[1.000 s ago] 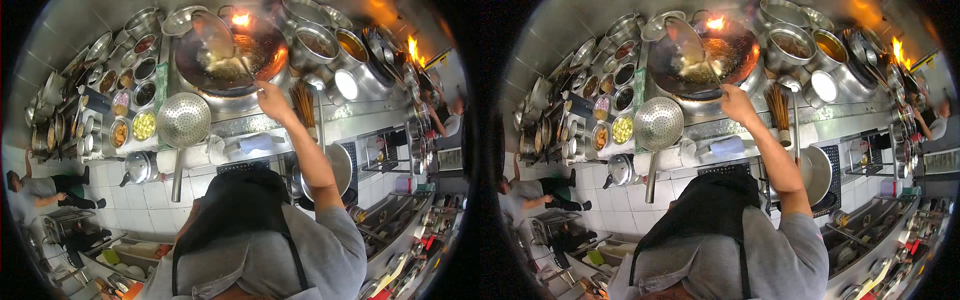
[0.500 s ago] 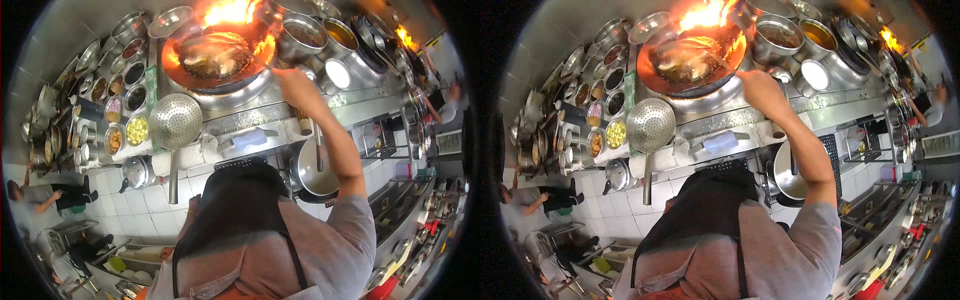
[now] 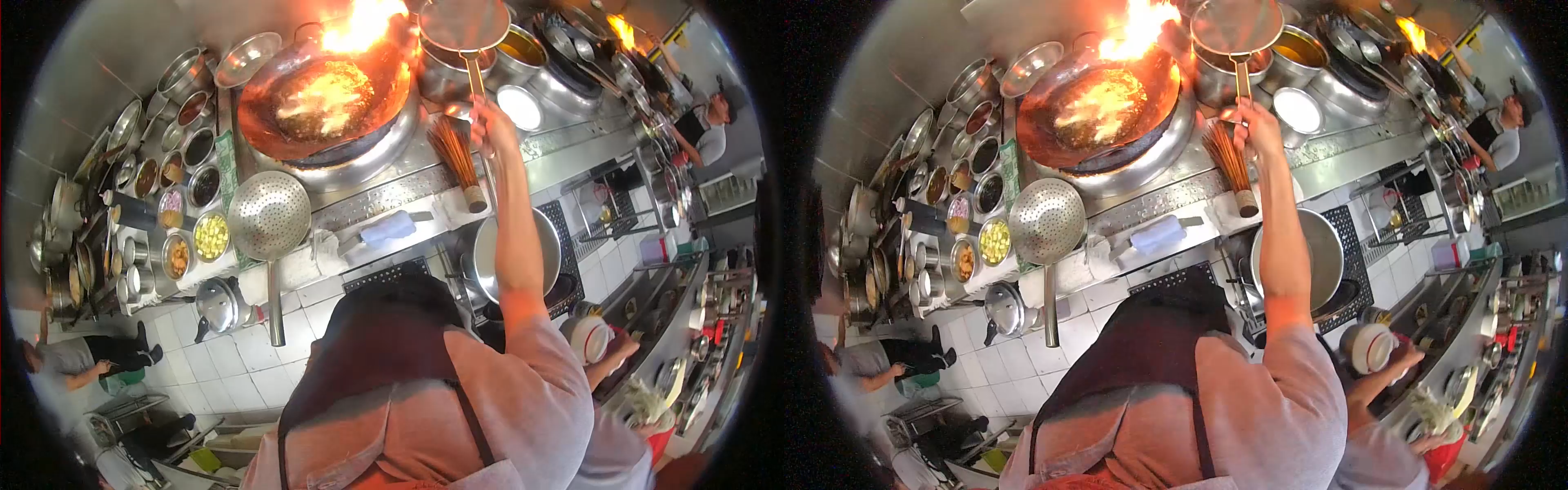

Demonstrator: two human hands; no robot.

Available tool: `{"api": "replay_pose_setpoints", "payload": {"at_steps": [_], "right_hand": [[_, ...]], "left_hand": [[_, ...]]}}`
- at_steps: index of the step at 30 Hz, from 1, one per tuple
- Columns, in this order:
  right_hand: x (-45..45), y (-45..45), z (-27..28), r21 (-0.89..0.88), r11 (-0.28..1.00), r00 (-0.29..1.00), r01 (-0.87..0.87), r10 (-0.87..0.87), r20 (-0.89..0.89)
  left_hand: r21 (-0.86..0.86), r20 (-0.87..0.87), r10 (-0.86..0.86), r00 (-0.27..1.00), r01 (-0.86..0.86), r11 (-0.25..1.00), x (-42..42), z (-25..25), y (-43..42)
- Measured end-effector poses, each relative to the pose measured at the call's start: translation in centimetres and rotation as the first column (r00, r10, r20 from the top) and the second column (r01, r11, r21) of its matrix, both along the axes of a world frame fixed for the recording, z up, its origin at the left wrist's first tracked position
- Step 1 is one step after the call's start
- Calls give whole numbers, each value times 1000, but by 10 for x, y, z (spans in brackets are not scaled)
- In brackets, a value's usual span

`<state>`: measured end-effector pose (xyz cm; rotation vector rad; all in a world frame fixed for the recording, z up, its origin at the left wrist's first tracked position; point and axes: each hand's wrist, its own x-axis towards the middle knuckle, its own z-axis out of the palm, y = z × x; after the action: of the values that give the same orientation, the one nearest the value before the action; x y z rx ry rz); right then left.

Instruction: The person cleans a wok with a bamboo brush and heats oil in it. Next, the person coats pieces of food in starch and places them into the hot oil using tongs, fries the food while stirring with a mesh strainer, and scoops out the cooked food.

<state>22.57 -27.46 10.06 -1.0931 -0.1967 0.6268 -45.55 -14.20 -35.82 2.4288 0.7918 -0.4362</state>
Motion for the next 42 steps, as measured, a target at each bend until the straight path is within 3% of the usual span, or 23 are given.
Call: {"api": "replay_pose_setpoints", "payload": {"at_steps": [4, 5, 6, 7, 9, 10, 11, 13, 15, 17, 19, 20, 23, 24, 27, 30, 33, 34, 36, 37, 38, 41, 42], "right_hand": [[51, -5, -46, 256, 966, 961, -44, 111, -254], [53, -7, -52, 308, 951, 942, -23, 124, -313], [61, -16, -78, 424, 890, 939, -169, 277, -206], [48, -18, -74, 423, 895, 938, -138, 255, -234], [-11, -31, -58, 407, 912, 936, -44, 180, -304], [-28, -44, -69, 482, 864, 910, -146, 309, -277], [-42, -54, -81, 555, 794, 871, -248, 434, -232], [-94, -74, -110, 450, 878, 757, -165, 405, -513], [-130, -94, -149, 303, 763, 699, -571, 645, -307], [-156, -95, -189, -213, 677, 690, -705, 583, -429], [-156, -88, -228, -771, 231, 672, -594, 670, -316], [-148, -83, -339, -986, -57, 567, -159, 812, -139], [-138, -76, -300, -991, -133, 737, -20, 668, -104], [-128, -71, -320, -965, -255, 695, -56, 684, -221], [-120, -71, -336, -967, -254, 691, -23, 695, -198], [-116, -71, -333, -938, -344, 607, -36, 738, -294], [-119, -72, -358, -939, -345, 577, -8, 765, -286], [-117, -71, -367, -927, -376, 556, -7, 769, -316], [-109, -66, -363, -898, -440, 493, -17, 778, -390], [-107, -67, -360, -881, -473, 468, -21, 774, -426], [-107, -70, -355, -899, -437, 440, 12, 810, -388], [-100, -64, -344, -909, -409, 542, -84, 746, -385], [-101, -65, -347, -930, -335, 373, -153, 852, -368]], "left_hand": [[77, -5, -68, 998, 68, 995, -7, 4, 14], [19, 27, -4, 1000, 3, 1000, -7, 13, 19], [-49, 75, 86, 994, -82, 995, -2, 25, 24], [-125, 104, 189, 976, -176, 977, 2, 36, 25], [-304, 153, 417, 896, -359, 883, 9, 54, 23], [-378, 113, 519, 847, -447, 811, 15, 65, 17], [-184, 348, 219, 911, -162, 969, 1, 42, 22], [-51, 282, 39, 959, -25, 998, -9, 25, 23], [-46, 141, 32, 990, -25, 999, -13, 26, 20], [-49, 49, 15, 999, -13, 999, -13, 27, 16], [-43, -12, -17, 1000, 17, 999, -11, 30, 17], [-36, -31, -33, 999, 32, 999, -8, 34, 17], [-14, -72, -64, 995, 63, 998, -2, 35, 19], [-3, -85, -70, 994, 70, 998, -1, 36, 19], [45, -98, -94, 991, 99, 994, 6, 38, 22], [103, -61, -68, 996, 75, 992, 16, 45, 24], [-58, 124, 132, 983, -125, 990, 56, 125, 6], [-45, 9, 140, 990, -139, 989, 67, 135, 2], [120, -132, -33, 991, 49, 992, 31, 43, 6], [191, -205, -111, 972, 151, 970, 27, 22, 5], [142, -174, -71, 982, 96, 985, 21, 24, -1], [39, -127, 31, 991, -27, 999, 8, 31, -15], [19, -120, 51, 991, -49, 999, 6, 33, -19]]}}
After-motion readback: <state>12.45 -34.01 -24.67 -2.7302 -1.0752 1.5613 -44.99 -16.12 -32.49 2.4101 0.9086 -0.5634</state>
